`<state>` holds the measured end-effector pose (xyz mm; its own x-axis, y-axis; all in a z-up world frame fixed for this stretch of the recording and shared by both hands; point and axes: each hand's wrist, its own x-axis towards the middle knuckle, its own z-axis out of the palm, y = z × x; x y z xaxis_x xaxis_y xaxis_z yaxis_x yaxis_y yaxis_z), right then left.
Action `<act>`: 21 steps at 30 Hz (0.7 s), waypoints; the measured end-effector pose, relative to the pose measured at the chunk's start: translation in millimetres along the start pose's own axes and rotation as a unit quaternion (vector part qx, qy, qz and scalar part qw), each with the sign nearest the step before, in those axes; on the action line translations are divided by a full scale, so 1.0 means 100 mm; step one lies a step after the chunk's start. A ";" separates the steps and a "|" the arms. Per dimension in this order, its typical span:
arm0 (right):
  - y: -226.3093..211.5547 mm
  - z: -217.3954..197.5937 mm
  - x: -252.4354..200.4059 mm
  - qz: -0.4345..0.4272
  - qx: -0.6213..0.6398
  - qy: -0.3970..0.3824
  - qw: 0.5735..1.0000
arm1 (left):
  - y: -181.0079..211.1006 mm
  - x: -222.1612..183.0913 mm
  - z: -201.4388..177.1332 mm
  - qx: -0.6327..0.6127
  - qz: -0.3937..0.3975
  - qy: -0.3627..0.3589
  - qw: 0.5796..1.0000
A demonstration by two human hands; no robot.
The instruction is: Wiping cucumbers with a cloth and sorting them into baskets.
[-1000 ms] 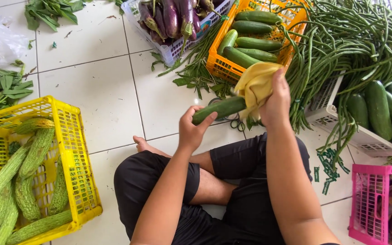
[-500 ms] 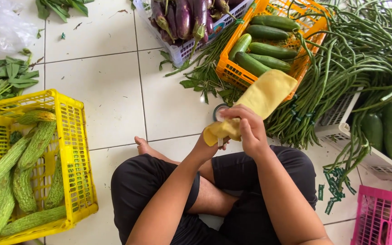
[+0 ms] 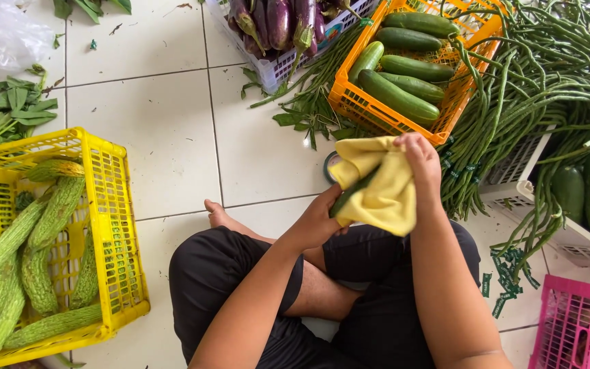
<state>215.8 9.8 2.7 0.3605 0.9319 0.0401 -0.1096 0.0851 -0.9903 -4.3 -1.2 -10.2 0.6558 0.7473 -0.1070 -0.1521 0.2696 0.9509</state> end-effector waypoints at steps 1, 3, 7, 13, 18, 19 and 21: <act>0.09 -0.09 0.04 0.015 0.062 -0.052 0.997 | -0.09 0.00 -0.01 -0.107 -0.029 -0.028 0.993; 0.31 -0.13 0.03 0.029 0.232 -0.076 0.969 | -0.07 0.03 -0.02 -0.138 -0.031 -0.046 0.989; 0.01 0.30 -0.14 -0.035 0.345 0.026 0.937 | -0.20 0.03 -0.04 -0.151 -0.048 -0.012 0.987; -0.14 0.57 -0.29 0.083 -0.104 -0.010 0.991 | -0.02 -0.01 0.00 -0.099 -0.013 0.122 0.987; 0.21 0.66 -0.42 0.071 -0.048 -0.110 0.990 | 0.09 0.02 0.03 -0.073 -0.014 0.183 0.980; 0.20 0.69 -0.45 0.054 -0.023 -0.139 0.989 | 0.09 0.02 0.03 -0.065 -0.012 0.201 0.977; 0.30 0.62 -0.41 0.059 -0.038 -0.133 0.989 | 0.05 0.04 0.02 -0.051 -0.010 0.205 0.977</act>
<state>140.5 -3.9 -20.4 0.0928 0.9943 -0.0530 -0.0633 -0.0473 -0.9969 -1.0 2.0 -5.4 0.3114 0.9163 -0.2517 -0.2288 0.3294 0.9160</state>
